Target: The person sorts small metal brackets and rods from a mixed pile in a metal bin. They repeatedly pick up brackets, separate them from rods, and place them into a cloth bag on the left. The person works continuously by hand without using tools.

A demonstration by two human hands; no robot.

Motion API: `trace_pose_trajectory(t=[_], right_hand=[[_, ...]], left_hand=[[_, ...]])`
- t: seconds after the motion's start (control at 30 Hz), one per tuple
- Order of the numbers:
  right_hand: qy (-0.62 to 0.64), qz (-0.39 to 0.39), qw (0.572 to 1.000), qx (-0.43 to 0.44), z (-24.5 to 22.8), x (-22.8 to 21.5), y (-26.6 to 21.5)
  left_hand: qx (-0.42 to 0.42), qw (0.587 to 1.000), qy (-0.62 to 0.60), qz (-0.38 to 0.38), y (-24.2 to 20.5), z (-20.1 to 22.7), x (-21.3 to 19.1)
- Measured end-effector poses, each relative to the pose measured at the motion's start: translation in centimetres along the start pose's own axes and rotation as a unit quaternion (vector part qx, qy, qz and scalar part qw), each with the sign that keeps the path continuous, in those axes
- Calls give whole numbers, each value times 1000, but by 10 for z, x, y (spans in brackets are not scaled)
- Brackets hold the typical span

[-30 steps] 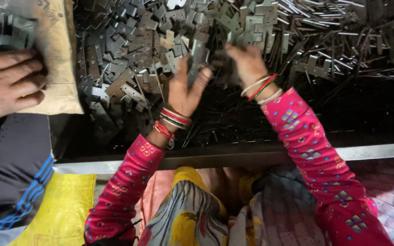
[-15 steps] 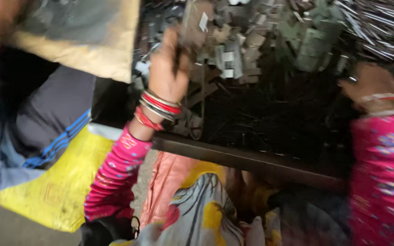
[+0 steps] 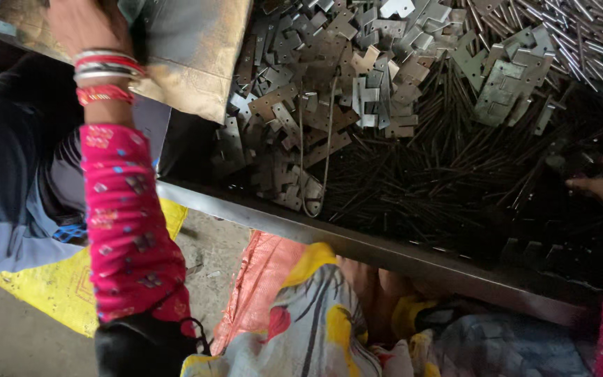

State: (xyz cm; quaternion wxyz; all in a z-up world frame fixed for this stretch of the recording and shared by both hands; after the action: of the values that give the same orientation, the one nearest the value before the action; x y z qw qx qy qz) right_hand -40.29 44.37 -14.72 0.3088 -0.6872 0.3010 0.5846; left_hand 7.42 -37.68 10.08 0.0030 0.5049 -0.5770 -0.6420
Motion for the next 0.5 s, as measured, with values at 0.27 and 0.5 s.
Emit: trace_pose_trajectory(t=[0.27,0.5], right_hand=[[76,32,994,69,35,-10,-33],[383,168,902,107,31,-80,-53]], left_hand=[[70,938,-334,-57,-23,250,-113],[329,871,-300,-207,-93,455,-93]])
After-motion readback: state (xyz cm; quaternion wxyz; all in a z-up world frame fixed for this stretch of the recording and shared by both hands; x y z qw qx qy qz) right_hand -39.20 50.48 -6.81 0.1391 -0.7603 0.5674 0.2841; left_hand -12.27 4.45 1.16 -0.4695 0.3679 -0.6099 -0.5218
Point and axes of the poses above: each hand's wrist, its own y-axis towards the middle knuckle, its own x-axis out of the palm, z = x × y, the point moved 10 cm from there along y, towards the middle knuckle, and after that the axes turned 4 degrees about -x, right-handed, at the moved point
